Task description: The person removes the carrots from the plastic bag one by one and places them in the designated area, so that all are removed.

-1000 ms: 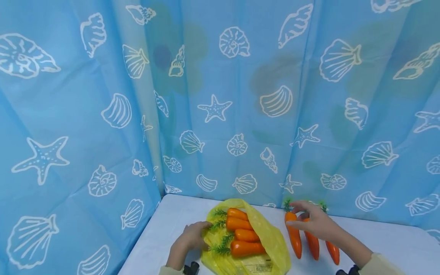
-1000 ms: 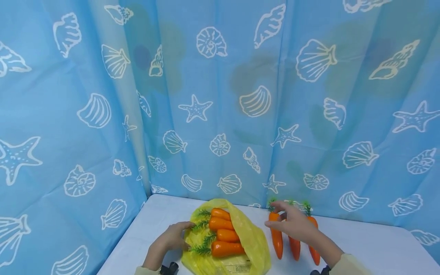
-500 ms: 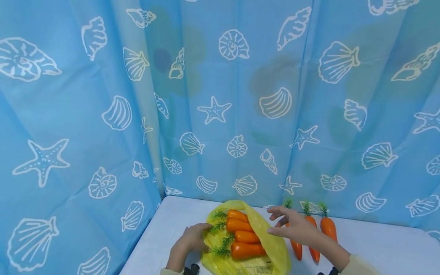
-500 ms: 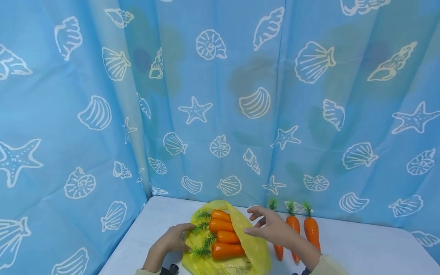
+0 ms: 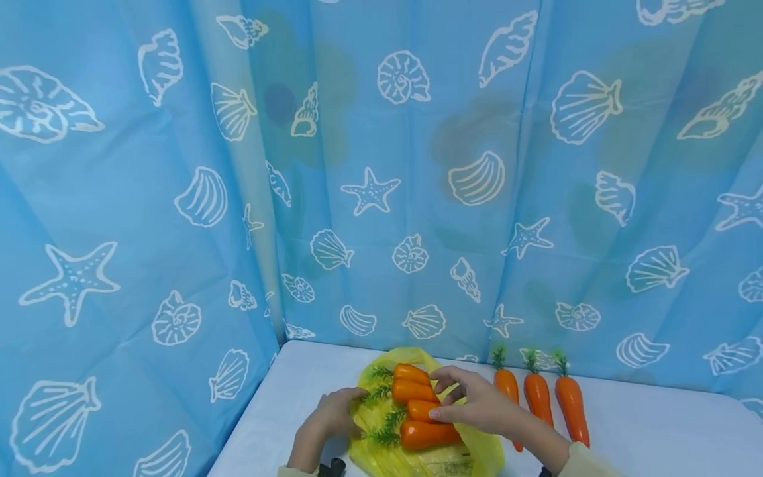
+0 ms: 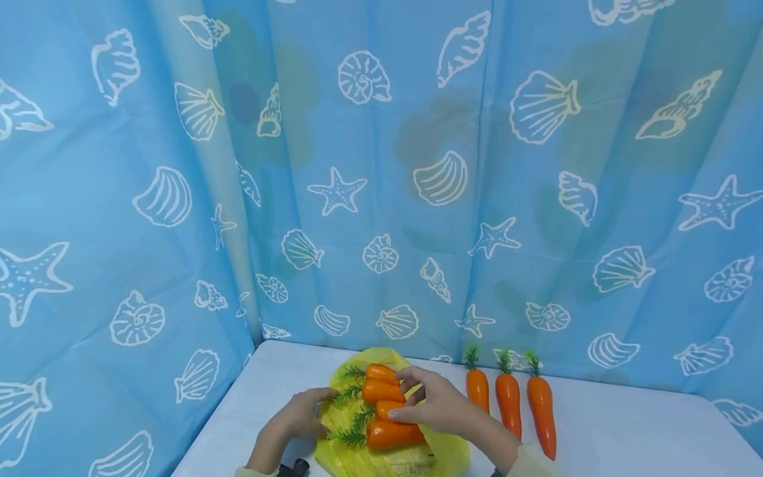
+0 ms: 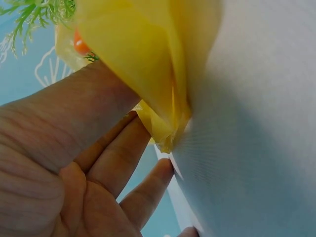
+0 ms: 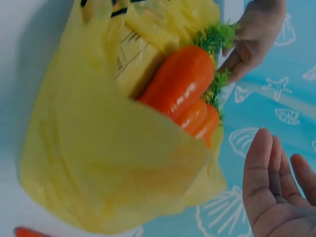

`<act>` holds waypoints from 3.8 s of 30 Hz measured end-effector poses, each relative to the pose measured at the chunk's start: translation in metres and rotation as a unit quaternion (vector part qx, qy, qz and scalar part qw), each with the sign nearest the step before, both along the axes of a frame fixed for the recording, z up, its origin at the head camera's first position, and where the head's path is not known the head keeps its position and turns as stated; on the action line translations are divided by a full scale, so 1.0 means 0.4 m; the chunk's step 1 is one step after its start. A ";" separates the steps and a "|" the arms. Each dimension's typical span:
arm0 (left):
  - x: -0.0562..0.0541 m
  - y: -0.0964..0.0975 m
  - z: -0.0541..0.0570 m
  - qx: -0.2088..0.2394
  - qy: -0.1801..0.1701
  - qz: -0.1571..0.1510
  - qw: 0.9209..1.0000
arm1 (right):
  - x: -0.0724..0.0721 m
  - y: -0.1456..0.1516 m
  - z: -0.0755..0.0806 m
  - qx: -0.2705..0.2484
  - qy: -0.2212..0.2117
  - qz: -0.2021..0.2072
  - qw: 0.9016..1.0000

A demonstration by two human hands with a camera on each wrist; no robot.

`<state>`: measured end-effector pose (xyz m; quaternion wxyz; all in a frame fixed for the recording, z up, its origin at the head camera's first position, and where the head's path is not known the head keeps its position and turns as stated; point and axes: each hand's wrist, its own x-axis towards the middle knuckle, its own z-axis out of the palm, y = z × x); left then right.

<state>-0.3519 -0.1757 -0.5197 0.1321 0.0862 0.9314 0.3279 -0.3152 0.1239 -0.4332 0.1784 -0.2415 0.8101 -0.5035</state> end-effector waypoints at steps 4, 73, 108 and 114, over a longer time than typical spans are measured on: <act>0.004 -0.001 -0.006 0.001 0.004 -0.001 1.000 | 0.006 -0.023 -0.017 -0.006 -0.021 0.011 1.000; 0.005 -0.003 -0.009 0.003 0.011 -0.002 1.000 | -0.027 0.005 -0.185 0.072 -0.014 0.023 0.997; 0.002 0.001 -0.008 -0.009 0.017 -0.003 1.000 | -0.029 -0.031 -0.220 0.133 0.005 0.040 0.990; 0.003 0.001 -0.005 -0.007 0.012 0.000 1.000 | -0.026 -0.033 -0.211 0.125 0.004 0.043 0.991</act>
